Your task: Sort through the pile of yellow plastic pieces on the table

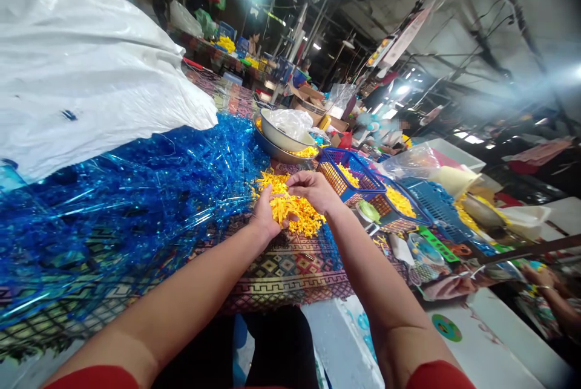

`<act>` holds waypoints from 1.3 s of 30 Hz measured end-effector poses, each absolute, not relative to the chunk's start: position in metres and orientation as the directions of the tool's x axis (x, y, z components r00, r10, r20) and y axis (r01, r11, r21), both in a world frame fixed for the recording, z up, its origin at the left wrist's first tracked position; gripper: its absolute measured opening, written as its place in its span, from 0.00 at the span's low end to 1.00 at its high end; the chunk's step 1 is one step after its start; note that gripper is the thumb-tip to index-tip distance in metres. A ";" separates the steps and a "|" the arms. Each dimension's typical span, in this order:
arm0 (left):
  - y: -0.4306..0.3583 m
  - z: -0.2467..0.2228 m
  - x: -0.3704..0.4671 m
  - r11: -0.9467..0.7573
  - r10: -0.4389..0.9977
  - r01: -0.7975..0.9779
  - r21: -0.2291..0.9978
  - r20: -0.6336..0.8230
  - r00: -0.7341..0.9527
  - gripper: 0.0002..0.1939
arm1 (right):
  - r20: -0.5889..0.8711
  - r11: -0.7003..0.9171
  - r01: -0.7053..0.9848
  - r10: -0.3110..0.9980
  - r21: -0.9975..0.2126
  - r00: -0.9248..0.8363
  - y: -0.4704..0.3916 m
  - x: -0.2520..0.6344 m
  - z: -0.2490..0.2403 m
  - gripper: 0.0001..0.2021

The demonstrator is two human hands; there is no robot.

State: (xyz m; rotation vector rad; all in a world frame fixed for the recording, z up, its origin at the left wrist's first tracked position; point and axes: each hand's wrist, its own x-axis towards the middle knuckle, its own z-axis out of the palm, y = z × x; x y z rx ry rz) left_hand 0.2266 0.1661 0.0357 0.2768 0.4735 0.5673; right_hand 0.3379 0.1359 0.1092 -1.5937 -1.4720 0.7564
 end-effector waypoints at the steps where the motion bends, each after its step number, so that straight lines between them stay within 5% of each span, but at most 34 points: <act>1: 0.166 0.036 0.226 0.812 0.570 -0.445 0.376 -0.355 0.741 0.22 | 0.111 0.027 0.525 0.985 -0.851 0.130 0.137 0.340 0.108 0.08; 8: 0.166 0.037 0.225 0.824 0.553 -0.428 0.370 -0.369 0.747 0.21 | 0.393 -0.038 0.910 0.894 -0.413 0.216 0.137 0.382 0.096 0.06; 10: 0.166 0.037 0.225 0.826 0.549 -0.420 0.376 -0.363 0.753 0.21 | 0.406 -0.020 0.913 0.891 -0.408 0.202 0.134 0.383 0.095 0.06; 15: 0.164 0.038 0.226 0.830 0.540 -0.417 0.371 -0.345 0.768 0.19 | 0.270 0.200 0.821 0.961 -0.535 -0.059 0.127 0.355 0.104 0.07; 21: 0.164 0.036 0.226 0.833 0.532 -0.426 0.354 -0.295 0.794 0.16 | 0.171 0.349 0.915 0.933 -0.202 -0.318 0.134 0.341 0.115 0.07; 25: 0.164 0.035 0.227 0.835 0.531 -0.430 0.344 -0.294 0.795 0.15 | 0.066 0.397 0.914 0.917 -0.087 -0.392 0.136 0.341 0.117 0.09; 39: 0.165 0.033 0.228 0.836 0.529 -0.427 0.346 -0.296 0.796 0.14 | 0.087 0.244 0.952 0.969 -0.185 -0.232 0.140 0.337 0.105 0.09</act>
